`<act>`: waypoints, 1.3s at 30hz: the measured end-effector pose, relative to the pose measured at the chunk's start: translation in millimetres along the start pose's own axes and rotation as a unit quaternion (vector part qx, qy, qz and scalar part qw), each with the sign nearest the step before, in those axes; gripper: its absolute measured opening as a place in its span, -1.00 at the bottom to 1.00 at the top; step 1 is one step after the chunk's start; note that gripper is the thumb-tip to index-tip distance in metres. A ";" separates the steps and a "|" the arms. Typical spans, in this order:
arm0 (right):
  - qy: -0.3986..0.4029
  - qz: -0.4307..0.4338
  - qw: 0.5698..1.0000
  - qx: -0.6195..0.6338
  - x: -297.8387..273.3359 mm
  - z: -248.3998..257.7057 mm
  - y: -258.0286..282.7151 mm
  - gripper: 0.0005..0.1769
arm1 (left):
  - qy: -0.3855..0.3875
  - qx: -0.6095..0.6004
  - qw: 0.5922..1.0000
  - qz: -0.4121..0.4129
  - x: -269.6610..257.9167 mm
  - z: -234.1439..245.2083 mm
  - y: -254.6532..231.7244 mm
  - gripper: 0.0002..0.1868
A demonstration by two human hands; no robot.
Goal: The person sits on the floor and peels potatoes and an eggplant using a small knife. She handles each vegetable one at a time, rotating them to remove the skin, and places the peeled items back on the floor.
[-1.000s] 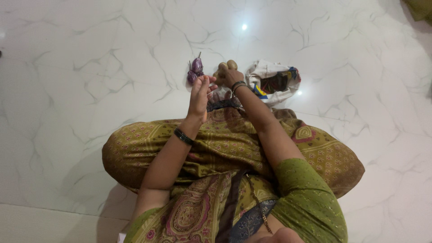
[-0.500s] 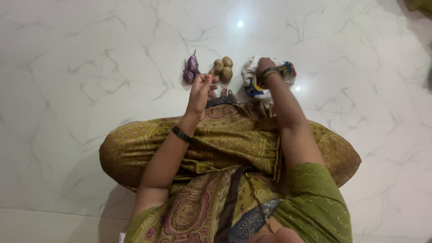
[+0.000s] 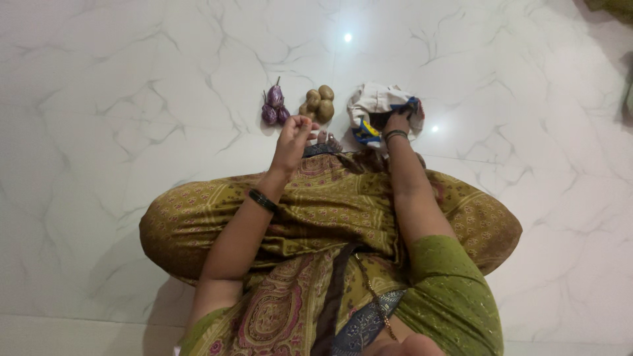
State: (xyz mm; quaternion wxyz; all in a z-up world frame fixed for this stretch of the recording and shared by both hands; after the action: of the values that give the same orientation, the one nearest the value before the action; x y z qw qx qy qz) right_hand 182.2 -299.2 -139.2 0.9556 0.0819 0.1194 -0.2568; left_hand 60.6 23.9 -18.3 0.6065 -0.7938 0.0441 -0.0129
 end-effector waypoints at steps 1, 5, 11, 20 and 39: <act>0.013 -0.003 1.000 0.005 2.5 1.5 -1.7 -0.18 | -0.005 -0.002 1.000 -0.002 0.7 1.4 0.4 -0.73; 0.057 -0.025 0.998 0.011 8.7 7.4 -11.3 -0.28 | 0.002 -0.006 1.000 0.003 0.6 2.1 1.0 -0.73; 0.063 -0.066 0.993 -0.069 13.3 9.5 -18.2 -0.26 | 0.023 0.023 0.999 0.003 -1.3 -2.7 -0.8 -0.73; -0.021 -0.001 0.997 -0.078 5.7 2.4 -16.0 -0.08 | 0.046 0.064 0.997 -0.020 -0.6 -9.2 -0.2 -0.79; 0.265 0.154 0.904 0.297 36.8 62.7 -9.2 -0.53 | 0.060 0.090 0.993 -0.042 0.0 -9.8 -5.6 -0.81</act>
State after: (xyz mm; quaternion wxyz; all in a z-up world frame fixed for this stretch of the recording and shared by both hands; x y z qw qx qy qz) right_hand 220.1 -338.1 -90.0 0.8476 0.4446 0.2726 -0.0984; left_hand 60.2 16.0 -10.3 0.6707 -0.7348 0.0456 -0.0900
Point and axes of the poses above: each hand's wrist, its own x-axis towards the middle knuckle, its own z-axis out of the back of the hand, y = z × x, the point moved 4 cm from there along x, towards the middle knuckle, and after that the axes turned 8 degrees about -z, right-handed, at the moved point
